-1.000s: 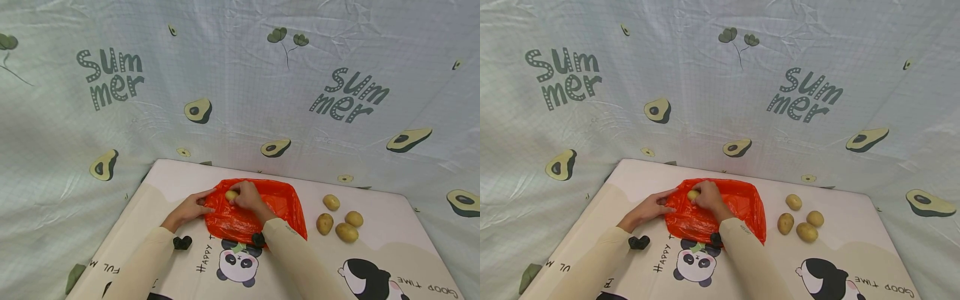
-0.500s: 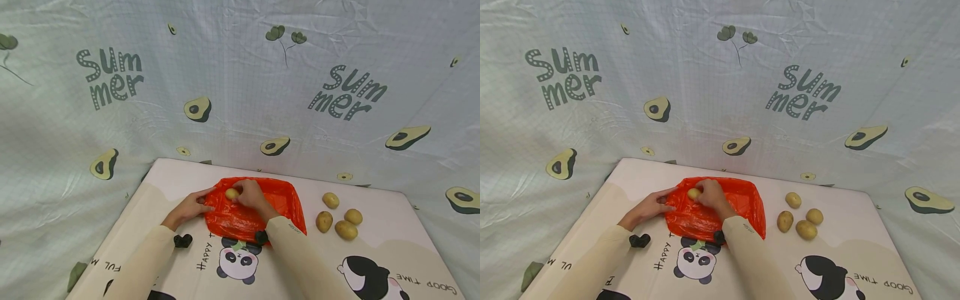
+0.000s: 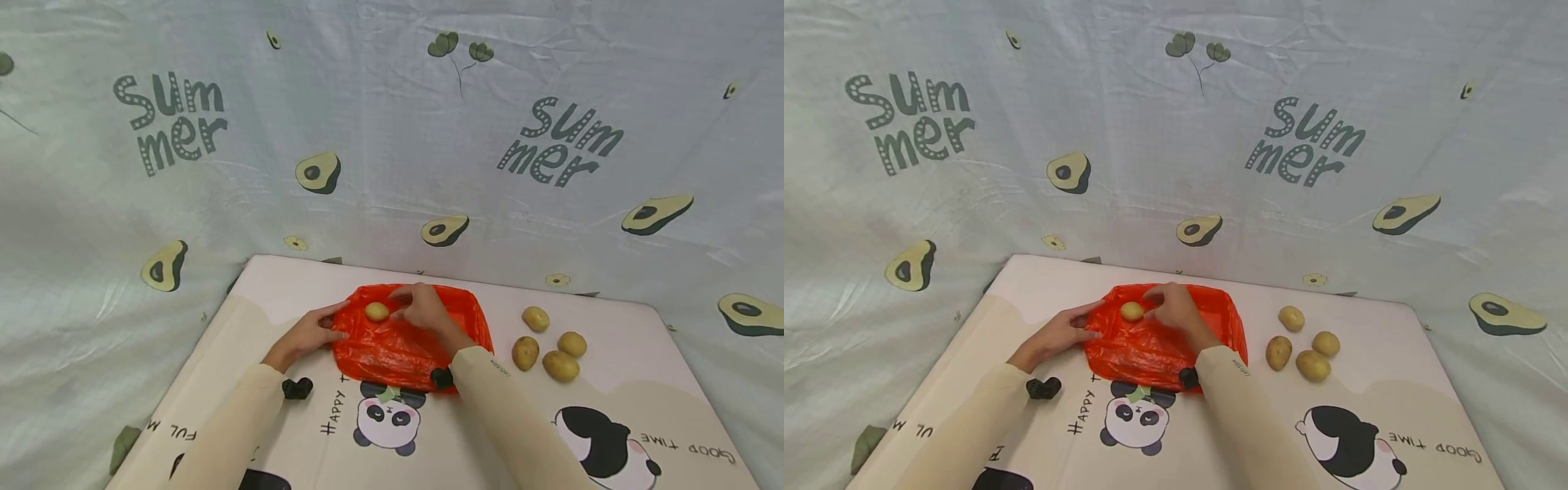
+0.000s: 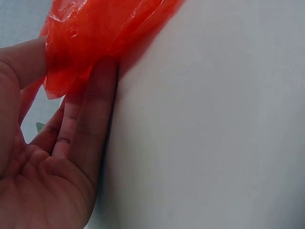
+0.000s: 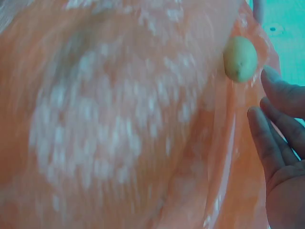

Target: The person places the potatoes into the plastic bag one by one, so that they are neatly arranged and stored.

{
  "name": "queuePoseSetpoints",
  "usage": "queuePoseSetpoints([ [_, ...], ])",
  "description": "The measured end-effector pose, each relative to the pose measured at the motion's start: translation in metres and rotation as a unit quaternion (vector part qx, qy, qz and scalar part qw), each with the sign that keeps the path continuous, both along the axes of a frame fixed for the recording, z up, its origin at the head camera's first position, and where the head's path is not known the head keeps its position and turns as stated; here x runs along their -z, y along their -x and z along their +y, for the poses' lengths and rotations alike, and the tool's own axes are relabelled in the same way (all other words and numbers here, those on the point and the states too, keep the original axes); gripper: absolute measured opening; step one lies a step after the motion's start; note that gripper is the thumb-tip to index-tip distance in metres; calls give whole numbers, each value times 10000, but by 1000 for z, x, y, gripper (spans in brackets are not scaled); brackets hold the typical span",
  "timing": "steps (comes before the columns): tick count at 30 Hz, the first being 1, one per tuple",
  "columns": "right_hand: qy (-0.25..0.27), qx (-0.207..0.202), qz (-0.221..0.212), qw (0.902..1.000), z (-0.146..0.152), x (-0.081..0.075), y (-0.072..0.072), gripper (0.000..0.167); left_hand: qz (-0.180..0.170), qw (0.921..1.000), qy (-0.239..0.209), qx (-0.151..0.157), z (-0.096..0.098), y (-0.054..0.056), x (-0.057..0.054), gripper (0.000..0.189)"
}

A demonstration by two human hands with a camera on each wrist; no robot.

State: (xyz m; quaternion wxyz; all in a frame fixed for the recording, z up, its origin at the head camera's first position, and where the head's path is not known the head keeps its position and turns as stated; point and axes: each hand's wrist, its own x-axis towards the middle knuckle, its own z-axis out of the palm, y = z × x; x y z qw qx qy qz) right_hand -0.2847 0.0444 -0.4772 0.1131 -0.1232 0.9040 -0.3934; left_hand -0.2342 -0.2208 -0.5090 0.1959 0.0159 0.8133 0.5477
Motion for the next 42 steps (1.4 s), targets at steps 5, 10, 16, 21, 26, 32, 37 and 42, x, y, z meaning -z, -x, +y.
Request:
queuePoseSetpoints([
  [5, 223, -35, 27, 9997, 10, -4, 3, 32, -34, 10000, -19, -54, -1, 1, 0, 72],
  [10, 293, -30, -42, 9996, 17, -8, 6, 30, -50, 9999, 24, -108, -2, 1, 0, 72],
  [16, 290, 35, -199, 9994, 24, -11, 10, 30, -127, 9998, -2, -133, -1, 2, 1, 72],
  [21, 294, 71, -156, 9994, 29, -13, 12, 29, -159, 9997, 38, -167, 0, 3, -1, 73],
  [26, 332, 40, -30, 9994, 34, -14, 14, 28, -165, 9996, 111, -213, 1, 2, -3, 73],
  [32, 382, 57, -1, 9993, 40, -15, 14, 26, -147, 9997, 63, -166, 3, 4, -2, 73],
  [37, 430, 65, 59, 9990, 45, -16, 15, 24, -119, 9997, 95, -175, 5, 4, -1, 72],
  [42, 402, 71, 174, 9990, 52, -17, 15, 23, -113, 9996, 180, -188, 7, 2, 0, 73],
])
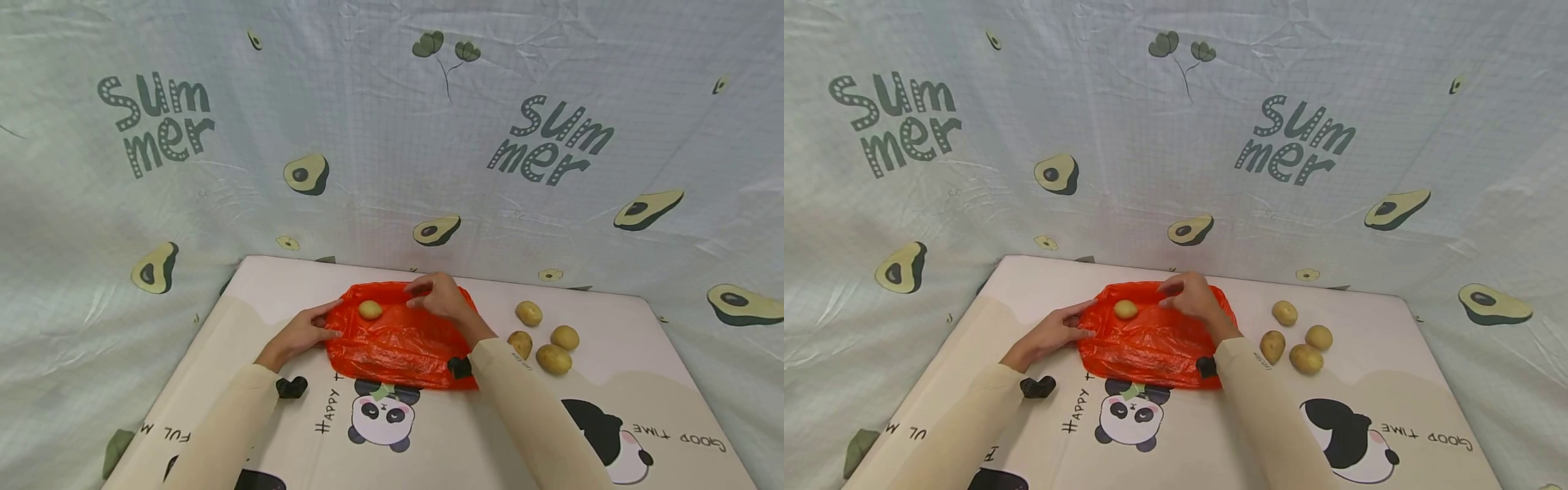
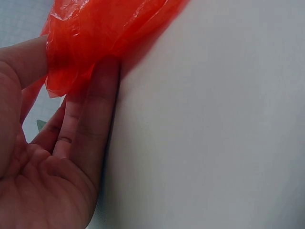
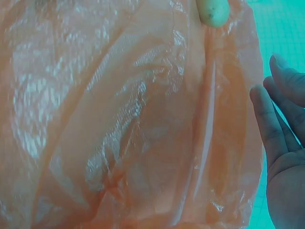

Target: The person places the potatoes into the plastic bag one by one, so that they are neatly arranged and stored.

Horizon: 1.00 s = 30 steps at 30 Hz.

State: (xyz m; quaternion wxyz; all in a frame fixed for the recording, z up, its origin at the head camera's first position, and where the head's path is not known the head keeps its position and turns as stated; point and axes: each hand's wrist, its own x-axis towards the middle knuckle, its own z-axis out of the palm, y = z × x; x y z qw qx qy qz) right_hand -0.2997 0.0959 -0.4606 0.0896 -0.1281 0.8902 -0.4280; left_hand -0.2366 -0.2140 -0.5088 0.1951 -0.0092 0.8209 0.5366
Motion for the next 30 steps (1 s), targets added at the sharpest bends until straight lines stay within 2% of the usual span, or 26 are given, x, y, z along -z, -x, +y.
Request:
queuePoseSetpoints([
  [13, -52, -5, -45, 10000, 14, -8, 5, 20, 47, 9999, -130, 65, 0, -1, -1, 73],
  [23, 288, 316, -366, 9984, 30, -12, 8, 21, 41, 9998, -176, 59, -1, -1, 0, 73],
  [30, 238, 212, -81, 9995, 42, -14, 7, 21, 4, 9997, -231, 74, -1, -1, 0, 73],
])
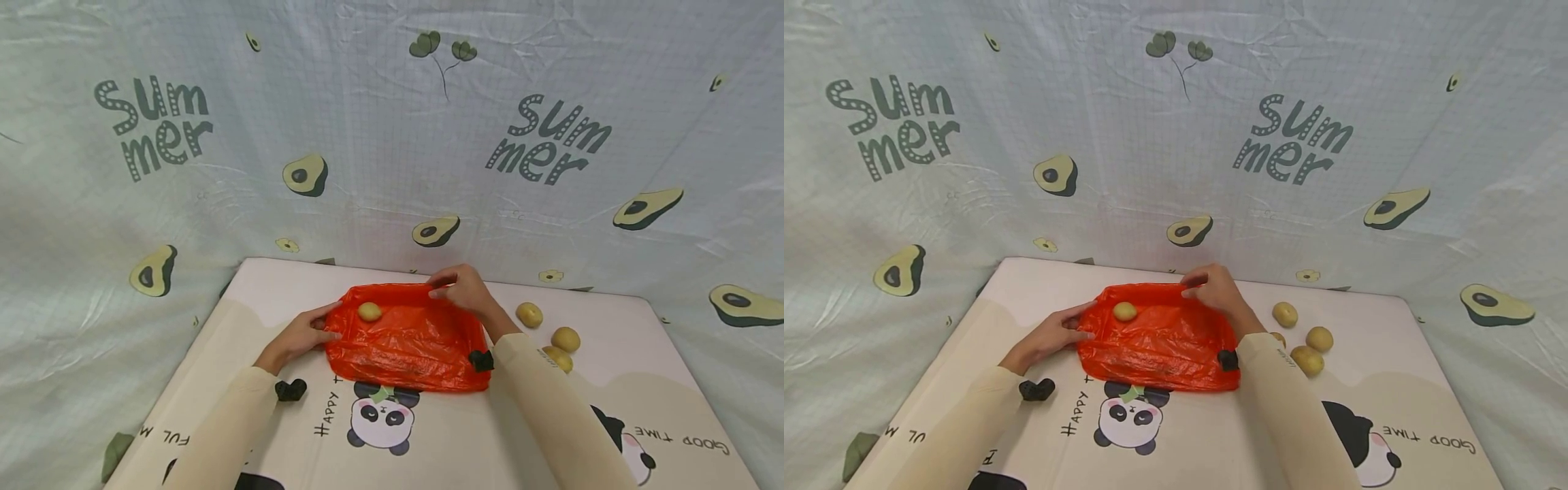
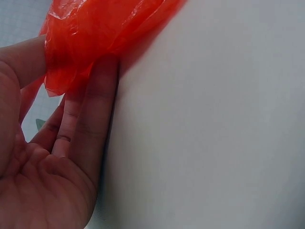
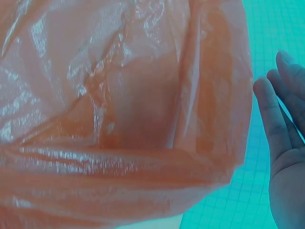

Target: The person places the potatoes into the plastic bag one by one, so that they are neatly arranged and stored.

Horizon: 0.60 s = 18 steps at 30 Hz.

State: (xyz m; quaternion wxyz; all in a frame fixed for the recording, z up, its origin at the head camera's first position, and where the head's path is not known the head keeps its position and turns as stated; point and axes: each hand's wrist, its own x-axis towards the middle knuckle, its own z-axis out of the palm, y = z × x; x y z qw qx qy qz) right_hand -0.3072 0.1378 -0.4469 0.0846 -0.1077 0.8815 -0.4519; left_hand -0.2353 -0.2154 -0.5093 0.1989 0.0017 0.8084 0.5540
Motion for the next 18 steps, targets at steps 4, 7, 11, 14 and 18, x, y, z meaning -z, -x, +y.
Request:
queuePoseSetpoints([
  [4, -91, -37, 117, 9999, 5, -4, -1, 21, -23, 10000, -29, 9, 0, 0, 0, 74],
  [7, -166, -12, 164, 9997, 10, -6, -2, 21, -43, 10000, -13, 4, 0, 1, 0, 74],
  [11, -179, 71, 130, 9997, 17, -7, -2, 21, -50, 10000, -15, -22, 0, 1, -1, 74],
  [14, -168, 78, 123, 9998, 23, -7, -1, 22, -51, 10000, -32, -29, 0, 1, -1, 74],
  [18, -195, 48, 213, 9996, 29, -6, 1, 22, -67, 10000, -37, -29, 0, 1, -1, 75],
])
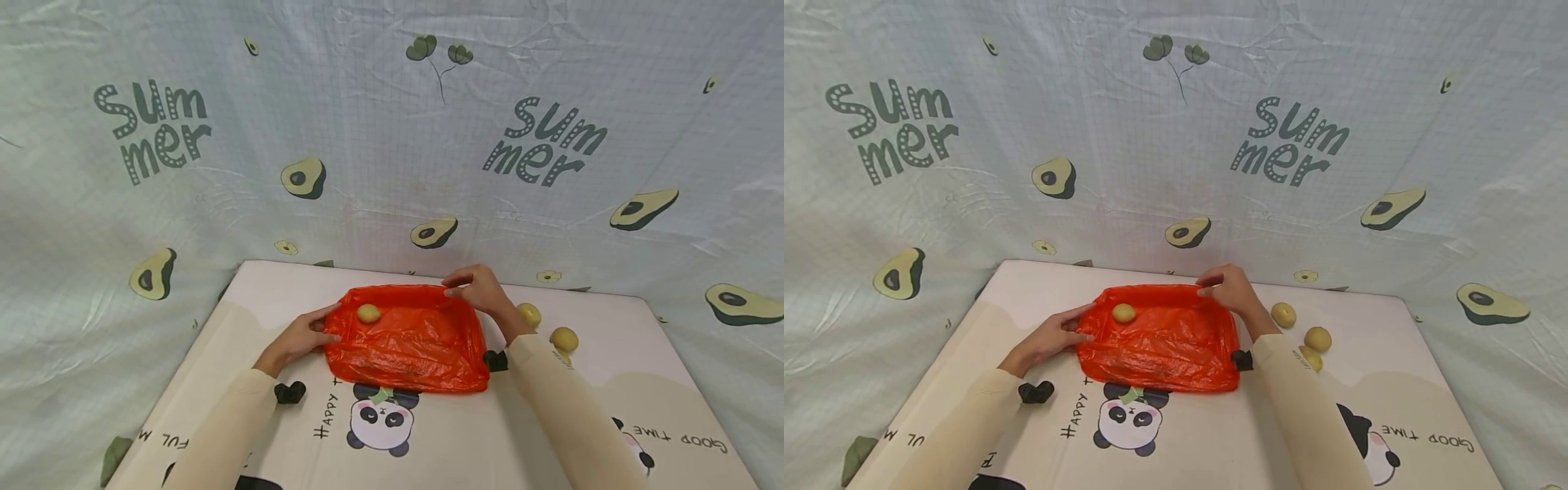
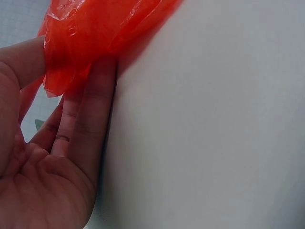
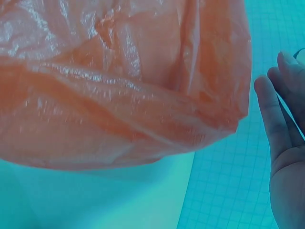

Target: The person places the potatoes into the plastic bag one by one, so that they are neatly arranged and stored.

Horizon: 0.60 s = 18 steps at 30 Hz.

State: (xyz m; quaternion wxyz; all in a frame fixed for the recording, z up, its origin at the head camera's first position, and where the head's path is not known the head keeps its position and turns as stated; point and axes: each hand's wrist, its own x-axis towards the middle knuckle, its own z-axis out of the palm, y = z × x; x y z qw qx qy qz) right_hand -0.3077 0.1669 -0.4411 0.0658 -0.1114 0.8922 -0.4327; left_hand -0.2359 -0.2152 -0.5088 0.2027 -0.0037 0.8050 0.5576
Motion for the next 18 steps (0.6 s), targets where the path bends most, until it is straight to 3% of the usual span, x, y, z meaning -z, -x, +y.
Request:
queuePoseSetpoints([
  [18, -87, 176, 4, 9998, 20, 1, -2, 20, 76, 9999, 110, -27, 2, -1, -2, 73],
])
